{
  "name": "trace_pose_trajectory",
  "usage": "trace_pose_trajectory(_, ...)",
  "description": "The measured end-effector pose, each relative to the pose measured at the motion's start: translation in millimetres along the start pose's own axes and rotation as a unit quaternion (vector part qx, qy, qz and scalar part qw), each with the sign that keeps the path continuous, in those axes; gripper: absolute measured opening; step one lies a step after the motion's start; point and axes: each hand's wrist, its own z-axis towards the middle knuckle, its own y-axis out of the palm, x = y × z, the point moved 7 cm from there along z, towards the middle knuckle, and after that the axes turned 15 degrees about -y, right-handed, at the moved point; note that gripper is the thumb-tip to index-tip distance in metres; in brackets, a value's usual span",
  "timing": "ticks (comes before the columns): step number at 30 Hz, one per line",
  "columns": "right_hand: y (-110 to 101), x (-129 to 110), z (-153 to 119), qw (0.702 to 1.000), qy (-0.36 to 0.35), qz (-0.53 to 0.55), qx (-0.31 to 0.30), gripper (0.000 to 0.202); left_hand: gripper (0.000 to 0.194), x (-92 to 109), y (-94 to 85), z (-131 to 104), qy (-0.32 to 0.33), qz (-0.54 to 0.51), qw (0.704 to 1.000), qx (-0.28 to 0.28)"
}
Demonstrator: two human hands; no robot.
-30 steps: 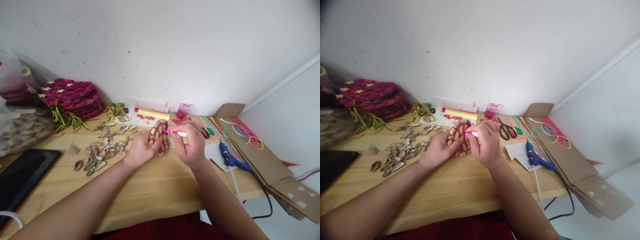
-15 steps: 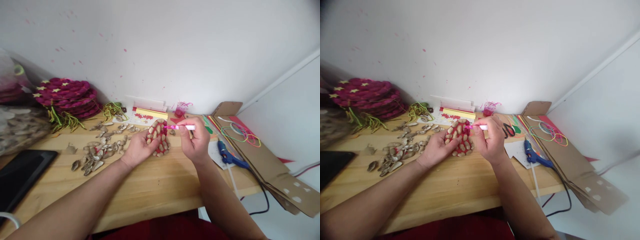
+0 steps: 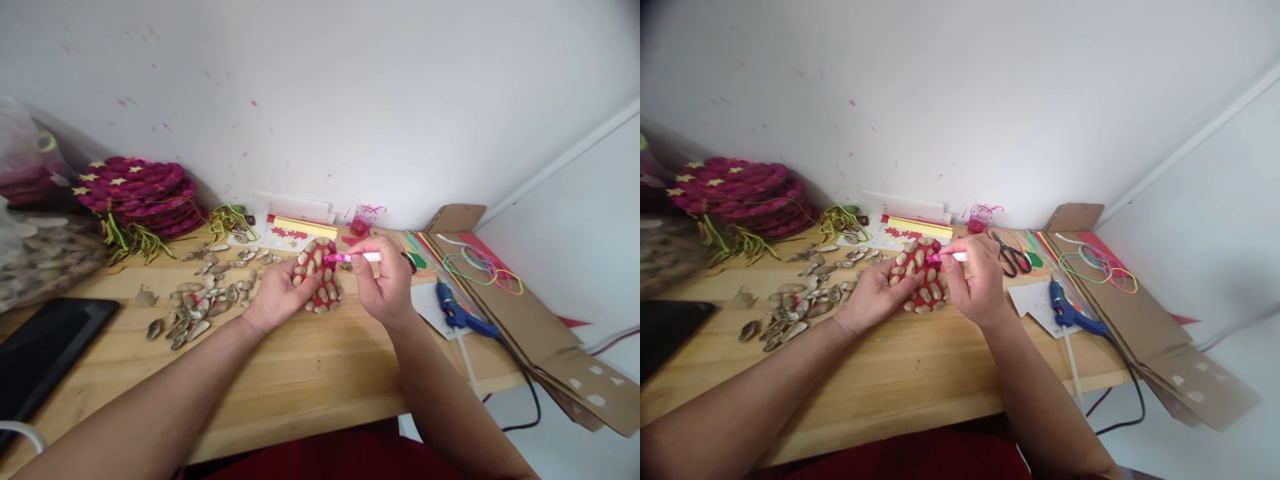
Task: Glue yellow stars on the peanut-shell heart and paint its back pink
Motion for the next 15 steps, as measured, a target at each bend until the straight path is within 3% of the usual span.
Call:
trace_pose_trajectory(10, -3, 6, -3, 1.000, 0.023, 0.006, 0.007, 0.006, 0.026, -4, -0.1, 4, -0.016, -0.027, 0.999, -0.010)
trace_pose_trajectory(15, -7, 13, -7, 0.997, 0.054, 0.016, 0.047, 0.009, 0.030, -6, 0.3, 5, -0.017, 0.005, 1.000, -0.002)
